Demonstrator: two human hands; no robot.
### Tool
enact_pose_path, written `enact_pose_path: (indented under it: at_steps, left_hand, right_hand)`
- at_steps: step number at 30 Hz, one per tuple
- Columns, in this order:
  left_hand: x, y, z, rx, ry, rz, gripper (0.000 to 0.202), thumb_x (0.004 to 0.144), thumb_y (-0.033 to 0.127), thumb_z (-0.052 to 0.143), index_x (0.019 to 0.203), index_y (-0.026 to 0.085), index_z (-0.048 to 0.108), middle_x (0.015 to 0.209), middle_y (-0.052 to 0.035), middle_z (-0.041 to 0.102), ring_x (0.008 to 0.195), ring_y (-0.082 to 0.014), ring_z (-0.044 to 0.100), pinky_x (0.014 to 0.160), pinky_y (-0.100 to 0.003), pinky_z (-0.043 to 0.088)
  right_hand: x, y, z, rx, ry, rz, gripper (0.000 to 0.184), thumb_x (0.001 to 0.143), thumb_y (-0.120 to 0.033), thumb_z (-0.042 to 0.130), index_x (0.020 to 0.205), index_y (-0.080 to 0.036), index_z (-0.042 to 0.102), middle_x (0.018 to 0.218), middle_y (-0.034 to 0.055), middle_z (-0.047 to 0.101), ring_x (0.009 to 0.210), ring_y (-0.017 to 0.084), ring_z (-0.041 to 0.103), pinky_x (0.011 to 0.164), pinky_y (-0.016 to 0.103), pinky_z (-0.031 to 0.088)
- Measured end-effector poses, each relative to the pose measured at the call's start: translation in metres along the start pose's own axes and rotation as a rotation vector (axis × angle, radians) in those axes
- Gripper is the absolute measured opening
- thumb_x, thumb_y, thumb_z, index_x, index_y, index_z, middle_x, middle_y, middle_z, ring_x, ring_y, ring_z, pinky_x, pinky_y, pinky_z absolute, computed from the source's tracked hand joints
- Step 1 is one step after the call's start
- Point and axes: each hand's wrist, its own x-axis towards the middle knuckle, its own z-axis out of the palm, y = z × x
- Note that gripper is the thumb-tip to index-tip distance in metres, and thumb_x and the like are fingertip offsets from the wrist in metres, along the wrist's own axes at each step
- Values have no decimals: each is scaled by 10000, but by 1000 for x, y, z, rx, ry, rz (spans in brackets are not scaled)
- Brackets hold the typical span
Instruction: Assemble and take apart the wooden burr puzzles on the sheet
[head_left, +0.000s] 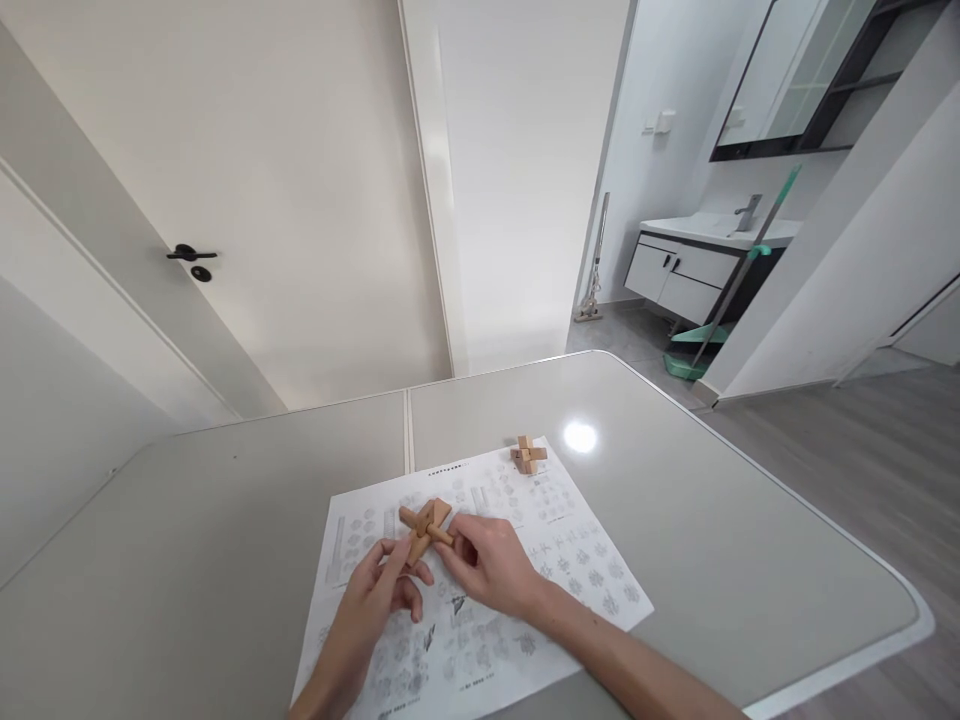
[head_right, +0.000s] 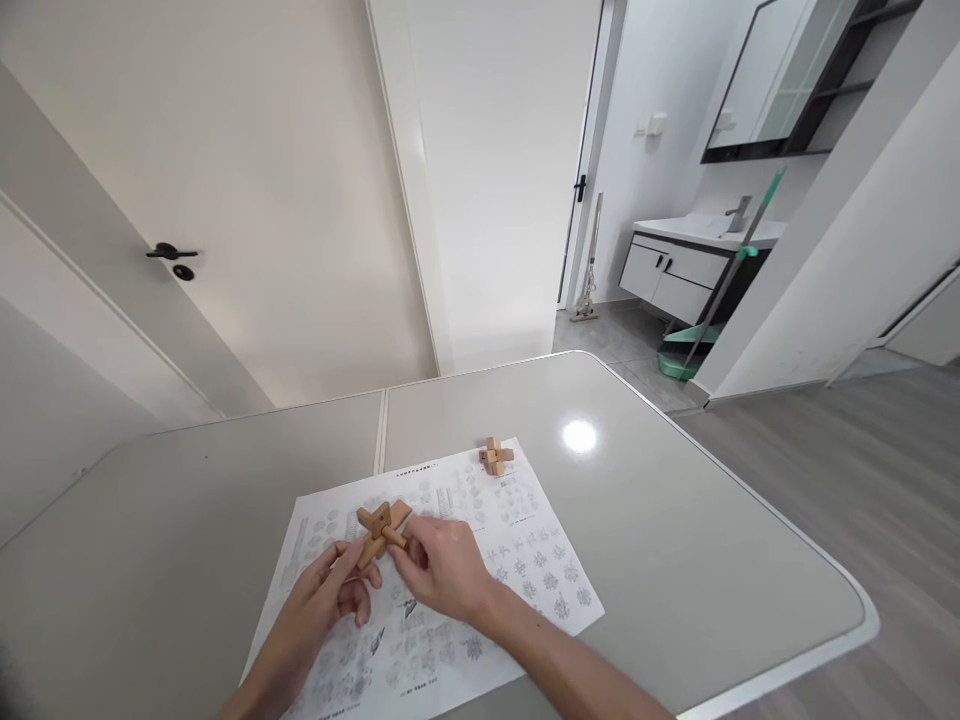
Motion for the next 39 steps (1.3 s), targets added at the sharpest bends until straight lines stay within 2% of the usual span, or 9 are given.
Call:
enact_pose_path:
  at_steps: [3, 7, 11, 15, 19, 23, 34, 39]
  left_hand:
    - [4, 16, 4, 14, -21, -13, 513, 829, 686, 627, 921, 184, 573, 790, -29, 700, 487, -125, 543, 560, -301, 478]
    - [14, 30, 6, 54, 19, 21, 490, 872, 651, 592, 1013, 183, 562, 783, -26, 706, 501, -129, 540, 620, -311, 485]
    - [26, 25, -4, 117, 68, 85, 501, 851, 674, 595, 963, 187, 551, 761, -27, 698, 493, -135, 534, 603, -304, 474]
    - [35, 15, -24, 209, 92, 165, 483, 850, 677, 593, 923, 202, 556, 763, -26, 698, 504, -145, 549, 599, -296, 467]
    - [40, 11, -44, 259, 136, 222, 502, 819, 703, 609, 888, 208, 562, 746, -22, 689, 496, -147, 542, 561, -282, 447]
    - [42, 8, -53, 250, 157, 232, 471, 825, 671, 624, 871, 207, 553, 750, -12, 679, 492, -135, 529, 550, -269, 437]
    - [37, 9, -50, 290, 119, 265, 417, 858, 629, 622, 813, 218, 573, 656, 20, 633, 488, -129, 511, 550, -260, 438]
    - [39, 7, -52, 288, 115, 264, 415, 855, 630, 620, 812, 220, 574, 667, 15, 627, 497, -138, 507, 557, -270, 438]
  right_hand:
    - [6, -1, -4, 171, 55, 187, 312, 919, -351, 592, 682, -218, 439, 579, -46, 500, 528, 118, 437, 532, 235, 328]
    - [18, -1, -14, 484, 155, 435, 390, 892, -479, 641, 674, -222, 445, 538, -44, 534, 480, 115, 414, 509, 249, 324]
    - [26, 4, -23, 775, 256, 553, 437, 839, -549, 714, 678, -203, 502, 588, -36, 567, 452, 89, 406, 491, 249, 325]
    - [30, 11, -31, 945, 318, 637, 427, 790, -552, 774, 707, -182, 578, 640, -22, 571, 484, 89, 440, 483, 245, 341]
    - [32, 18, -34, 1040, 353, 669, 409, 756, -517, 817, 716, -175, 596, 652, -21, 556, 504, 90, 460, 470, 238, 350]
    - [34, 22, -35, 1084, 344, 671, 382, 758, -486, 823, 728, -171, 608, 650, -19, 548, 505, 90, 445, 465, 242, 367]
    - [36, 37, -39, 1204, 331, 689, 255, 808, -384, 800, 794, -176, 653, 772, 20, 611, 546, 91, 485, 469, 226, 457]
    - [37, 46, -37, 1246, 348, 695, 254, 826, -397, 793, 802, -179, 665, 749, 20, 608, 523, 96, 485, 447, 235, 461]
